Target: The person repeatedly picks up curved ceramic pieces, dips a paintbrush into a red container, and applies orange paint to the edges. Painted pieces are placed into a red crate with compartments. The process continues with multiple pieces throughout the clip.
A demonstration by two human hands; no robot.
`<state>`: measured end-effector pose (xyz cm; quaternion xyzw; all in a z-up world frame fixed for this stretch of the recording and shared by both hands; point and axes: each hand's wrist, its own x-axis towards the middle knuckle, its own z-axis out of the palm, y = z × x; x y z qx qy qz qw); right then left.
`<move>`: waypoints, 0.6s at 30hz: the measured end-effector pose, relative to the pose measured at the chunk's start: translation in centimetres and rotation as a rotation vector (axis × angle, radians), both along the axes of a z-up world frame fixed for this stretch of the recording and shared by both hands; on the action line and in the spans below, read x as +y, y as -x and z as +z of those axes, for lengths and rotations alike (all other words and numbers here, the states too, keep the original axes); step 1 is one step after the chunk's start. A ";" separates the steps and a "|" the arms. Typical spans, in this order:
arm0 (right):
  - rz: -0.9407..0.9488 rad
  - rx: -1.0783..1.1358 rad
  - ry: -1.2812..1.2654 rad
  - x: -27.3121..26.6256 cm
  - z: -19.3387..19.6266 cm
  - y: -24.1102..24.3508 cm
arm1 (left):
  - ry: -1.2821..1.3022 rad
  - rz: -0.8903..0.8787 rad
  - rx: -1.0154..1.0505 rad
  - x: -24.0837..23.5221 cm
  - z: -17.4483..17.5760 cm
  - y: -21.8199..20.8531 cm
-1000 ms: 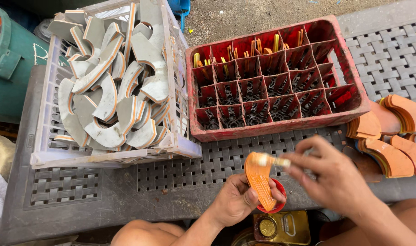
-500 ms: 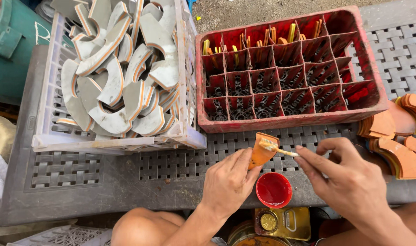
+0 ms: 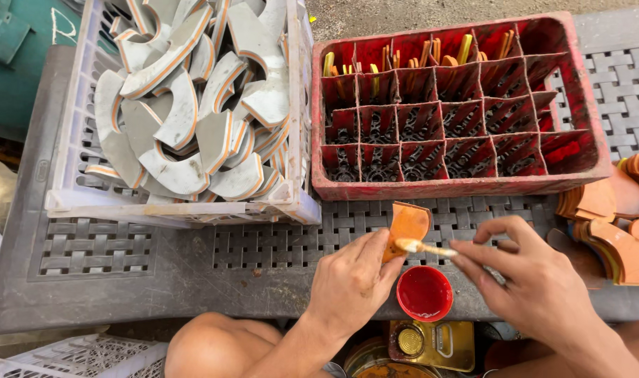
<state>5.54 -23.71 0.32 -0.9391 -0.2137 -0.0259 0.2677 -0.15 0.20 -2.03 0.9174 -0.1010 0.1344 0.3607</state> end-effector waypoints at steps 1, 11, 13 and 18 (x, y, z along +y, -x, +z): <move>-0.034 -0.043 -0.001 0.0 -0.1 -0.2 | -0.010 0.009 -0.024 0.0 -0.1 0.0; -0.075 -0.137 0.054 -1.6 -0.2 -0.8 | -0.095 -0.134 -0.073 -0.1 -0.1 0.1; -0.057 -0.167 0.006 -1.9 -0.1 -0.9 | -0.100 -0.139 -0.057 -0.2 -0.1 0.1; 0.041 -0.198 -0.007 -1.7 0.1 -1.1 | -0.127 -0.149 -0.020 -0.2 -0.1 0.1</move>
